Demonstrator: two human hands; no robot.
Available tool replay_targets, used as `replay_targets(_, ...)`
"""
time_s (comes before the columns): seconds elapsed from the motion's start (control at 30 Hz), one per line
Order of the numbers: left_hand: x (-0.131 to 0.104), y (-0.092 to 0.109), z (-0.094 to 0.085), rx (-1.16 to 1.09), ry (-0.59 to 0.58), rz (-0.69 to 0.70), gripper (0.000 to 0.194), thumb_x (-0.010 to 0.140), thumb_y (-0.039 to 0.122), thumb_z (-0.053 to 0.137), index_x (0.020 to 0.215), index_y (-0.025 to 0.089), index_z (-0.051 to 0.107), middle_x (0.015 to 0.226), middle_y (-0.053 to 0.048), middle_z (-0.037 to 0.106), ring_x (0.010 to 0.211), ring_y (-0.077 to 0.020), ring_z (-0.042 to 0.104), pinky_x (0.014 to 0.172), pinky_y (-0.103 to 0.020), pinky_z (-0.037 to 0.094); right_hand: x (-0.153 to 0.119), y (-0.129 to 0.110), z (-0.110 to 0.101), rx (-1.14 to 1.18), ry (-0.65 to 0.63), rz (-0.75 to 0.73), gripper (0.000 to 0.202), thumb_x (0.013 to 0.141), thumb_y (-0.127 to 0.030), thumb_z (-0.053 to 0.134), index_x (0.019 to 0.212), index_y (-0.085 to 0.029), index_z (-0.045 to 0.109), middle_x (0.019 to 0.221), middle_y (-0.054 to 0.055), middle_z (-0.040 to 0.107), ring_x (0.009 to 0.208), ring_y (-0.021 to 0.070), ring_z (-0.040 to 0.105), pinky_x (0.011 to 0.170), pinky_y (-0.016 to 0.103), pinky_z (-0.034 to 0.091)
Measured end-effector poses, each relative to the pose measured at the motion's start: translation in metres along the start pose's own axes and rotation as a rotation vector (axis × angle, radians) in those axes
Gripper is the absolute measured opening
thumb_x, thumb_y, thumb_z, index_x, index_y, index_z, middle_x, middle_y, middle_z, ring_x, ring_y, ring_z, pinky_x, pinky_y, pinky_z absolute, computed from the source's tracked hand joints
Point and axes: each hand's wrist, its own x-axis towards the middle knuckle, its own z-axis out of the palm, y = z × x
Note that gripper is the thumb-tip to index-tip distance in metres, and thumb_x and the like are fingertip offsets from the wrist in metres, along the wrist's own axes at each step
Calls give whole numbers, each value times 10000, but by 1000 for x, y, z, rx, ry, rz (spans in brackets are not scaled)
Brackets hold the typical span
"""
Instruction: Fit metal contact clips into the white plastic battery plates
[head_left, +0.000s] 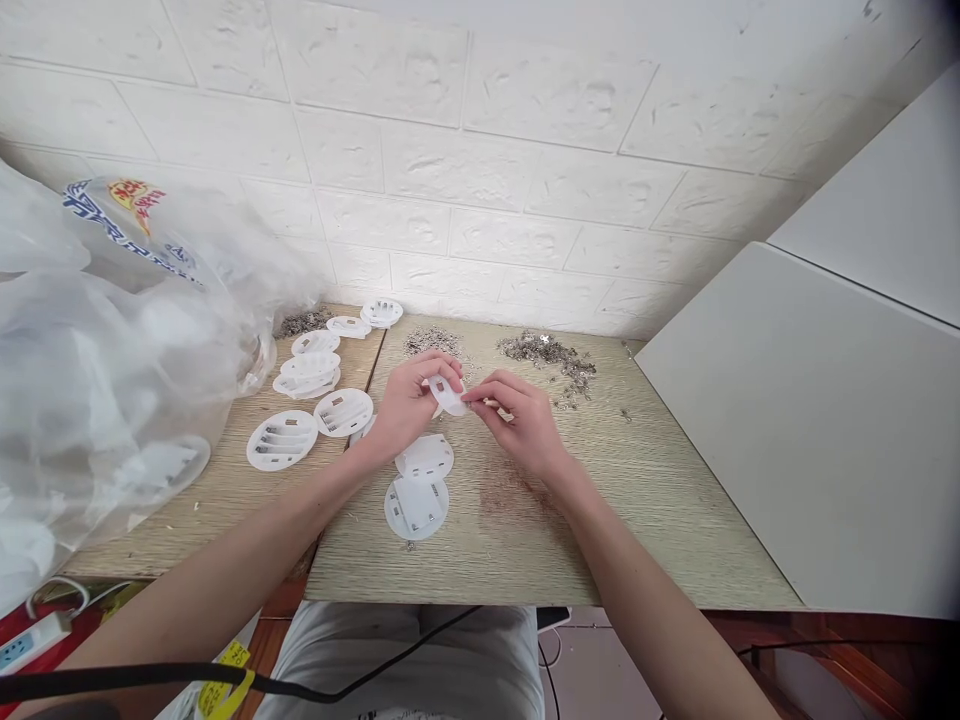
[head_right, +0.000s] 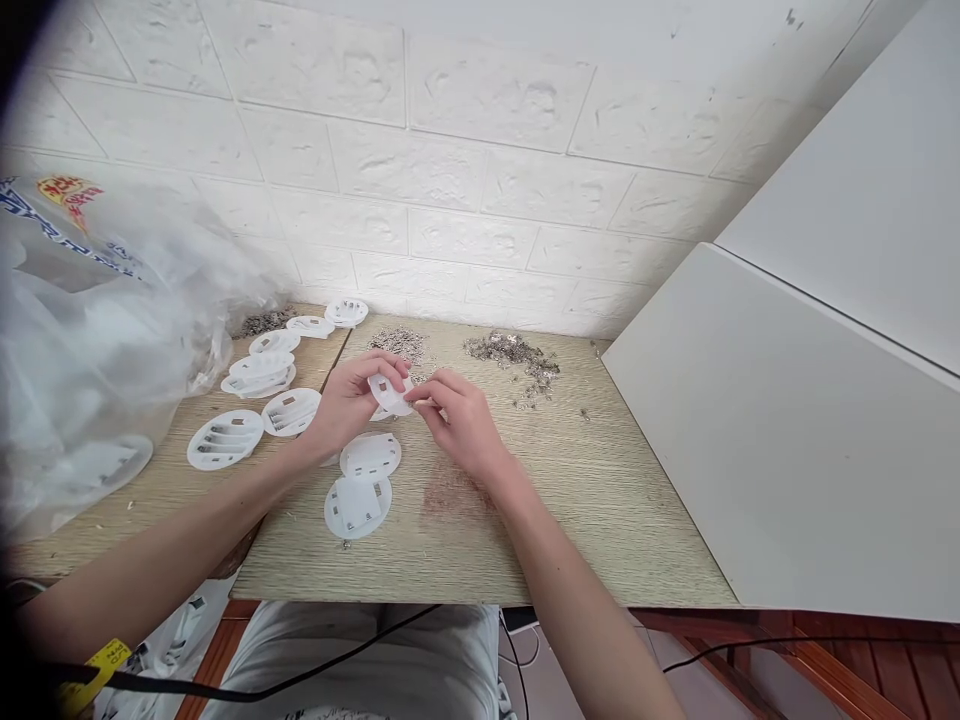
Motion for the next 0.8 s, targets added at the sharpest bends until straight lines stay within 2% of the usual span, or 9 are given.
replay_targets(0.2, 4, -1, -5, -63, -65, -37, 81, 668, 113, 626, 645, 187, 648, 863, -40, 623, 877, -186, 599, 754, -309, 445, 1, -2, 0, 75, 7, 22, 140, 896, -215, 545, 872, -217, 683, 796, 38, 626, 672, 131, 539, 589, 266, 413)
replay_targets(0.47, 7, 5, -7, -136, -73, -53, 50, 677, 143, 655, 648, 183, 645, 866, -50, 628, 900, -192, 603, 733, -293, 446, 4, -4, -3, 358, 43, 235, 94, 848, -306, 623, 839, -213, 637, 712, -4, 576, 574, 107, 429, 537, 256, 358)
replay_targets(0.57, 7, 4, -7, -144, -61, -47, 60, 668, 129, 653, 641, 181, 643, 852, -48, 632, 884, -191, 606, 749, -304, 442, 4, -4, -1, 323, 37, 232, 102, 867, -310, 589, 847, -213, 608, 703, -7, 554, 569, 107, 402, 528, 254, 336)
replay_targets(0.7, 6, -1, -7, -126, -52, -21, 115, 666, 77, 599, 657, 185, 637, 860, -39, 636, 868, -179, 609, 764, -305, 441, 4, -3, 1, 314, 55, 211, 99, 885, -308, 556, 863, -215, 582, 799, 10, 571, 600, 108, 416, 539, 254, 340)
replay_targets(0.8, 6, -4, -7, -59, -41, -17, 138, 656, 58, 576, 651, 183, 632, 869, -40, 635, 893, -183, 609, 752, -297, 440, 4, -4, 1, 382, 115, 227, 95, 896, -313, 541, 894, -221, 566, 821, 9, 550, 598, 105, 406, 531, 251, 340)
